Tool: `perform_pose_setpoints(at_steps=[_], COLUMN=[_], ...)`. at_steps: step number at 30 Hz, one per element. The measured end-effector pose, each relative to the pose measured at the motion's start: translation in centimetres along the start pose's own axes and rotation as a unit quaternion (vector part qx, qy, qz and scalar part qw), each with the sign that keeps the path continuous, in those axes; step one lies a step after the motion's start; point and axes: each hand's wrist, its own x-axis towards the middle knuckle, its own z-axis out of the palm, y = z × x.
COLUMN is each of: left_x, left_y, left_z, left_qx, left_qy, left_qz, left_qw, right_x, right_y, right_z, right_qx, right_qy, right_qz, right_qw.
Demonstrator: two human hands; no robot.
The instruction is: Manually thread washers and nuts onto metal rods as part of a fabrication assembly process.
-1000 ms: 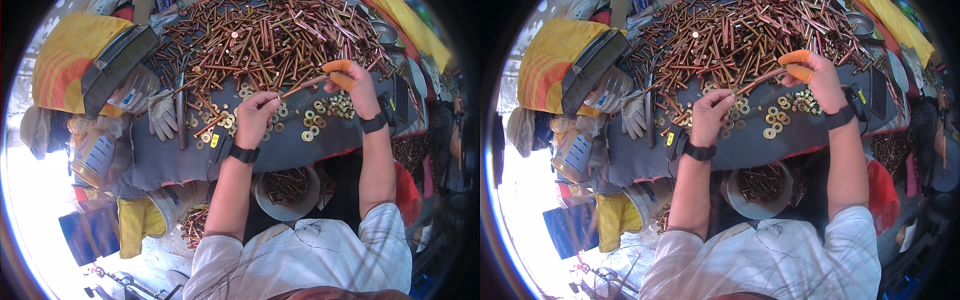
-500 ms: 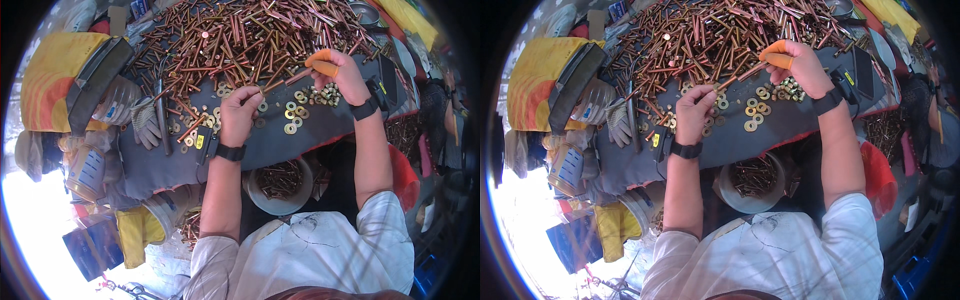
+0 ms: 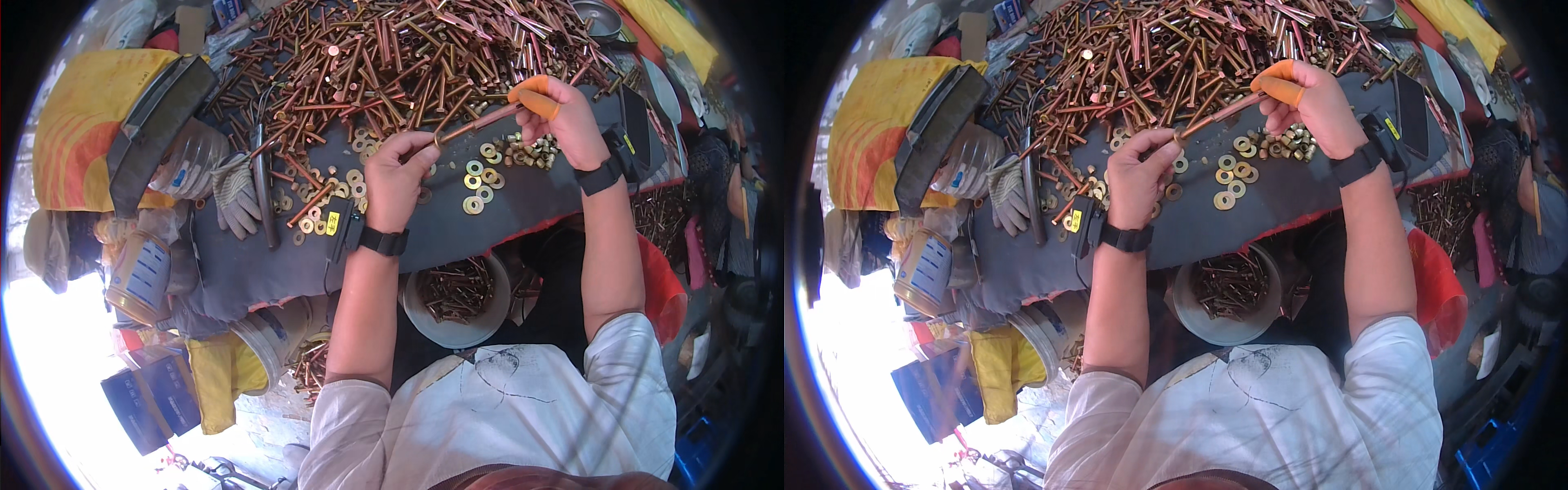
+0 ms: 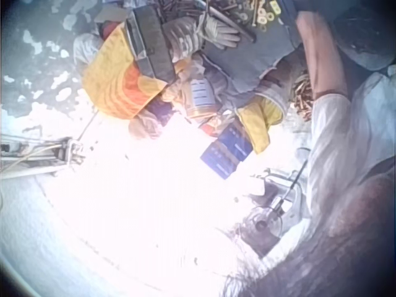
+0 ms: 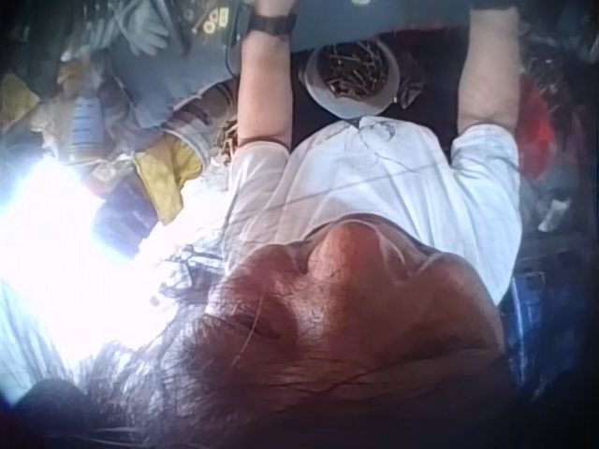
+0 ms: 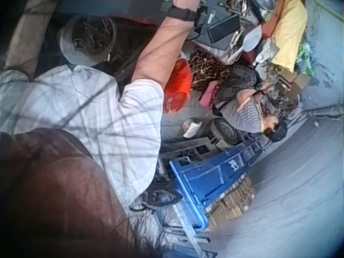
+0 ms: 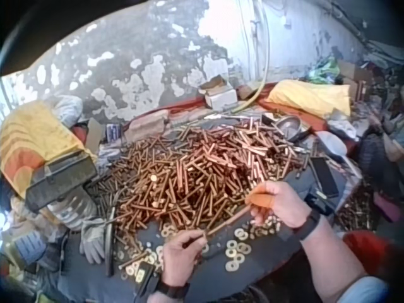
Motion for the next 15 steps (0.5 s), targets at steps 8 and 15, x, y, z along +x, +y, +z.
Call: perform_pose_setpoints(at_steps=[8, 15], left_x=[0.1, 0.2], left_y=[0.2, 0.5], left_z=[0.2, 0.6], left_qx=[0.03, 0.024], left_qy=[0.004, -0.028], left_qz=[-0.026, -0.072], left_qw=[0.999, 0.997], right_x=[0.0, -0.6], right_y=[0.3, -0.6], right_z=[-0.2, 0.7], right_qx=[0.002, -0.052], right_qy=[-0.004, -0.036], right_qz=[-0.035, -0.057], right_qw=[0.999, 0.996])
